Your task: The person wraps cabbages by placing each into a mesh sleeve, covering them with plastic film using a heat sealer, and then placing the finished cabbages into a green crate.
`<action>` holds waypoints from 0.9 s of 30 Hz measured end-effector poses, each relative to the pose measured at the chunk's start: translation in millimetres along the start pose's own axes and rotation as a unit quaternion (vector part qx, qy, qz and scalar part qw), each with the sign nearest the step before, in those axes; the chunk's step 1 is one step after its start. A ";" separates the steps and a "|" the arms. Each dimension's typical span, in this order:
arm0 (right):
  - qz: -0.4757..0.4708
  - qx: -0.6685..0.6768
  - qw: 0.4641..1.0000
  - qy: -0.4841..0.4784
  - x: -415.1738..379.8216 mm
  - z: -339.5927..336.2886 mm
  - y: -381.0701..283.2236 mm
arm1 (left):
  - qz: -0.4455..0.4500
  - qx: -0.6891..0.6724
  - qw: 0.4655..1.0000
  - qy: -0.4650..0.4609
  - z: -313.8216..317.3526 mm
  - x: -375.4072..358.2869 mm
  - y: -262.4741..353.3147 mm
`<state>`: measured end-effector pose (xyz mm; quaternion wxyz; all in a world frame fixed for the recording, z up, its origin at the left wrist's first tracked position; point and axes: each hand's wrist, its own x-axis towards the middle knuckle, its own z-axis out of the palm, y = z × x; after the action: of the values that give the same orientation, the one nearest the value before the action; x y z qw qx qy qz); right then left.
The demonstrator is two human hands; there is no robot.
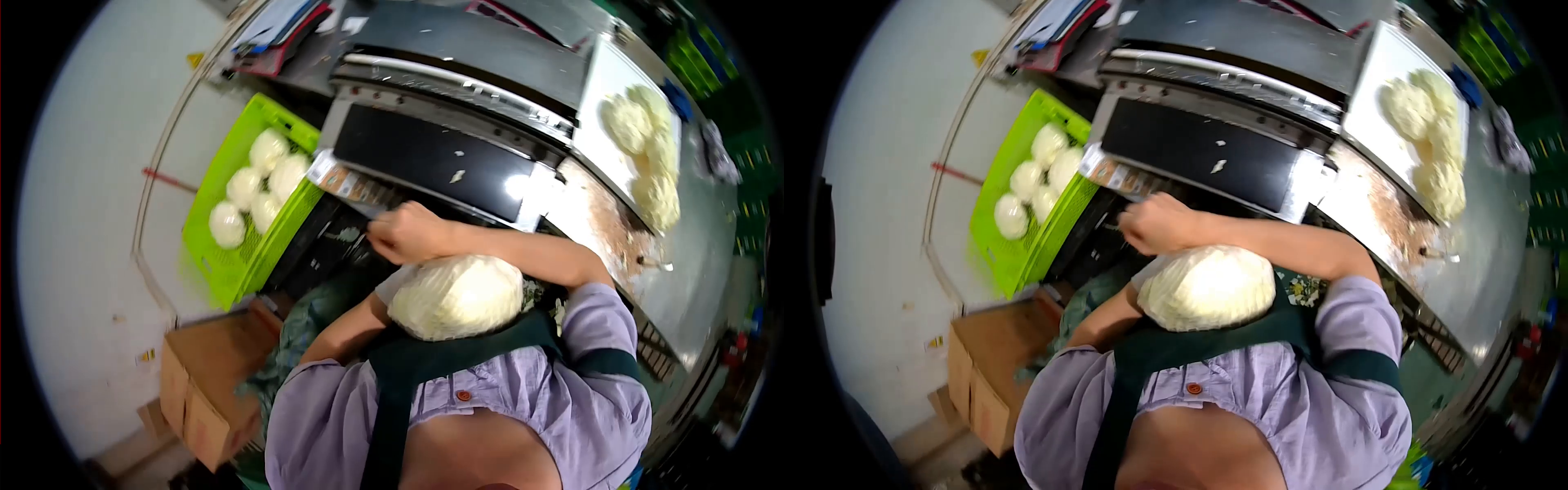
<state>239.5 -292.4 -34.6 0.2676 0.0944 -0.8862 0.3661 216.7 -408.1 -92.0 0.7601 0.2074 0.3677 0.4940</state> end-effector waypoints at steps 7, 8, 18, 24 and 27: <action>0.352 0.453 0.750 -0.330 -47.6 35.1 -1.8 | 0.275 -0.053 0.887 0.368 -13.9 -60.7 34.9; 0.347 0.455 0.742 -0.349 -52.0 35.0 -3.3 | 0.279 0.018 0.885 0.371 -8.7 -76.3 56.2; 0.410 0.297 0.787 -0.354 -39.5 83.6 10.5 | 0.238 0.390 0.864 0.212 0.6 -135.2 79.5; 0.472 0.160 0.833 -0.241 4.5 123.4 47.7 | 0.376 -0.171 0.853 0.319 -141.9 -191.7 49.8; 0.493 0.184 0.837 -0.152 12.5 117.8 67.6 | 0.421 -0.261 0.769 0.404 -235.7 -248.5 64.3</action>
<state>156.7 -326.1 -137.6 -0.1088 -0.2527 -0.7617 0.5866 -61.9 -616.5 -112.1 0.2821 -0.0842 0.3737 0.8796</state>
